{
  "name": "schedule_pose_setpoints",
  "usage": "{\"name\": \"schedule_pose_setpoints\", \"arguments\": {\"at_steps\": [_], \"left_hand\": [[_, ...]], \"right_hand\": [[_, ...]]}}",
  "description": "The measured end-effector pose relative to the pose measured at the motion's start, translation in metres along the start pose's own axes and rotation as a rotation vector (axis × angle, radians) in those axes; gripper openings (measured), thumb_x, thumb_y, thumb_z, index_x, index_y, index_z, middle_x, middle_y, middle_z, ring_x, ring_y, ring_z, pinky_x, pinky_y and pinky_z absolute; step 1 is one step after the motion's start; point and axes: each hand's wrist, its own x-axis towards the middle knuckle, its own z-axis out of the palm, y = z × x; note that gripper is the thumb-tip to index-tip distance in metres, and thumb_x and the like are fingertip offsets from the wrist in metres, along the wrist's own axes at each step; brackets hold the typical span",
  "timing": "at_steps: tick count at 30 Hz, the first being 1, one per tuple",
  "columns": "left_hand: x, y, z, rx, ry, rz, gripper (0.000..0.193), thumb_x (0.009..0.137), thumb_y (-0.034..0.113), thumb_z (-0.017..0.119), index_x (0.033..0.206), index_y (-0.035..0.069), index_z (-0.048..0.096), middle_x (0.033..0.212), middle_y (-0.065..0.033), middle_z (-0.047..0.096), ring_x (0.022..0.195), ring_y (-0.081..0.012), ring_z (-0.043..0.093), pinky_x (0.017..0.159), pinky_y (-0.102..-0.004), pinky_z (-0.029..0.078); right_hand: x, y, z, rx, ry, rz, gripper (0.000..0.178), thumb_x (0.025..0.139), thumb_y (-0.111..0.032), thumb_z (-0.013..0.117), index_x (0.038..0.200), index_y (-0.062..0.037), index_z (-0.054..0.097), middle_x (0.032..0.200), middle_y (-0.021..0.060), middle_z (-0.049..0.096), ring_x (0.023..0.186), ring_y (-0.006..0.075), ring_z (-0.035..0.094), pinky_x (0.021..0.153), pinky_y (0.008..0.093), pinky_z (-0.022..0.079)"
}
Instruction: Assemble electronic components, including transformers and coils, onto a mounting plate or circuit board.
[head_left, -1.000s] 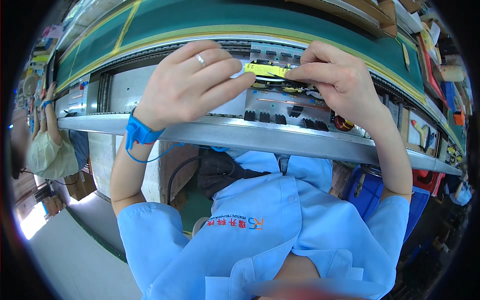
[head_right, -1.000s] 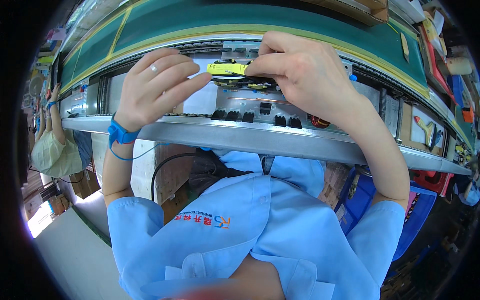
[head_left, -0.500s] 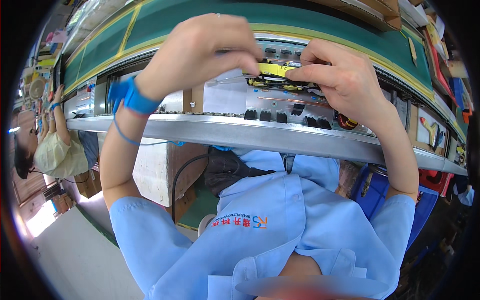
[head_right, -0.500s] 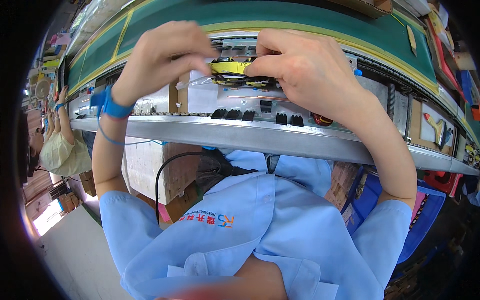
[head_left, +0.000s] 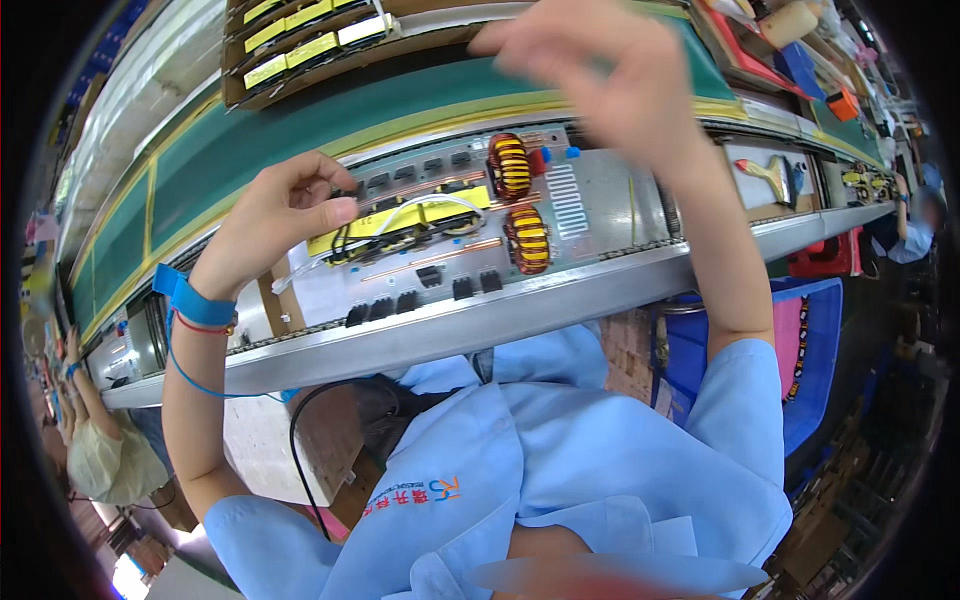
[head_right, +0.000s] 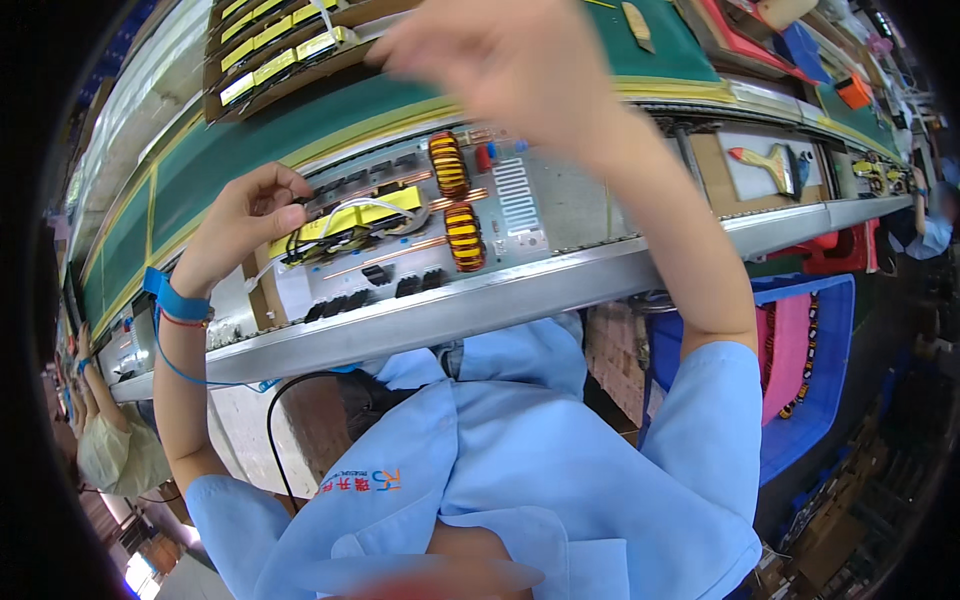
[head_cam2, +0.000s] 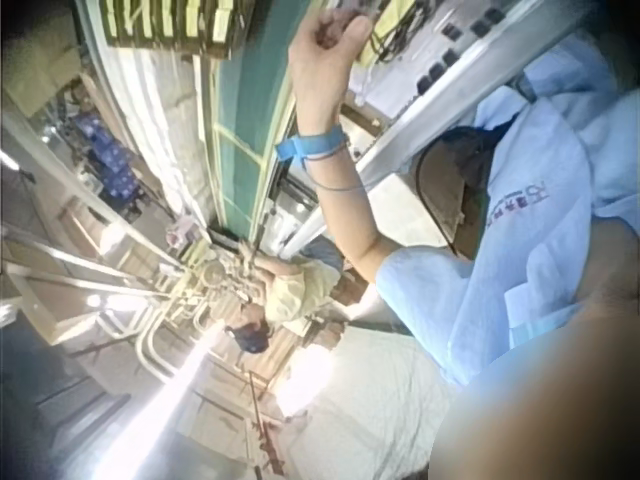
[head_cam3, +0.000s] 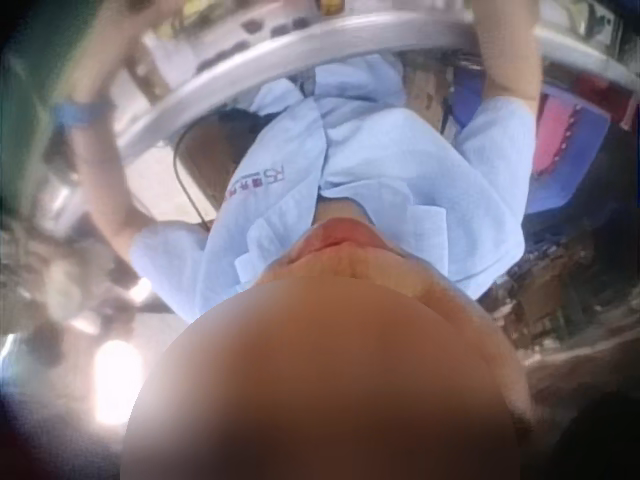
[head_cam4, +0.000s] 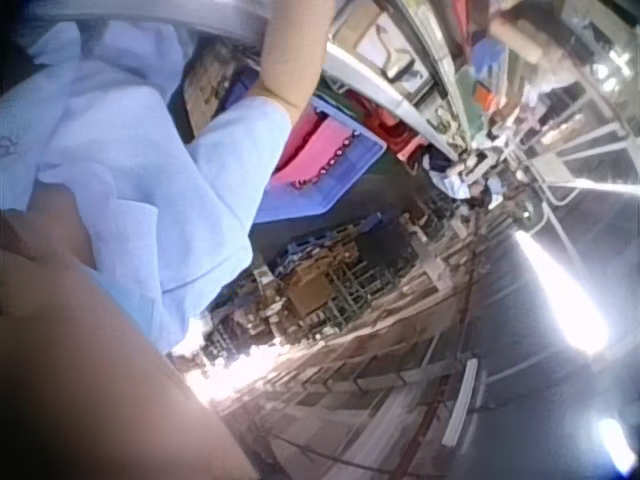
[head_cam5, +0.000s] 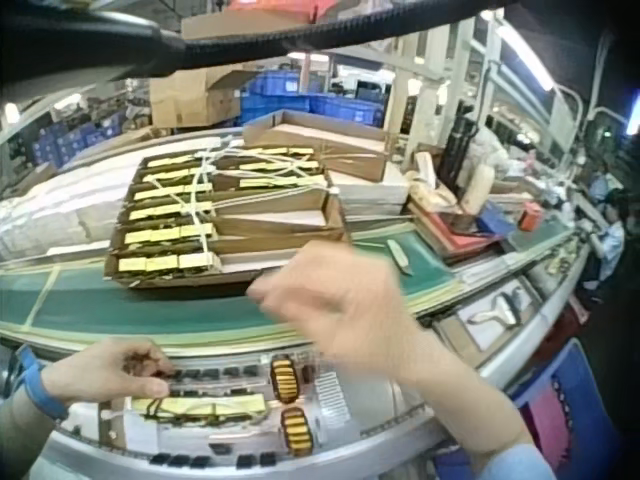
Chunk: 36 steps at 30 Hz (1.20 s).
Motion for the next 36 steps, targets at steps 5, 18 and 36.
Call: {"name": "schedule_pose_setpoints", "arguments": {"at_steps": [5, 18, 36], "left_hand": [[0.014, 0.013, 0.001, -0.037, -0.06, 0.155, 0.033, 0.087, 0.028, 0.074, 0.098, -0.001, 0.065, 0.084, 0.0006, 0.06, 0.076, -0.0058, 0.051, 0.069, -0.0217, 0.044], [-0.04, -0.023, 0.015, -0.167, 0.239, 0.243, 0.046, 0.103, 0.04, 0.044, 0.116, 0.0, 0.062, 0.096, -0.0039, 0.064, 0.084, -0.01, 0.057, 0.076, -0.0233, 0.044], [-0.049, -0.021, 0.03, -0.149, 0.188, 0.137, 0.054, 0.1, 0.047, 0.048, 0.126, 0.0, 0.059, 0.108, -0.0041, 0.061, 0.095, -0.0101, 0.052, 0.089, -0.0252, 0.042]], "right_hand": [[-0.028, 0.184, -0.09, -0.535, 0.091, 0.501, 0.021, 0.085, -0.017, 0.064, 0.101, -0.0048, 0.071, 0.095, 0.0123, 0.072, 0.089, 0.0254, 0.069, 0.08, 0.0364, 0.053], [-0.038, 0.155, -0.065, -1.036, -0.184, 0.565, 0.014, 0.084, -0.009, 0.053, 0.092, -0.0018, 0.061, 0.088, 0.0186, 0.068, 0.083, 0.0349, 0.067, 0.073, 0.0441, 0.053], [-0.086, 0.021, -0.019, 0.06, -0.174, 0.497, 0.012, 0.084, -0.009, 0.066, 0.092, -0.0018, 0.07, 0.089, 0.0076, 0.071, 0.078, 0.0209, 0.067, 0.069, 0.0301, 0.05]]}}
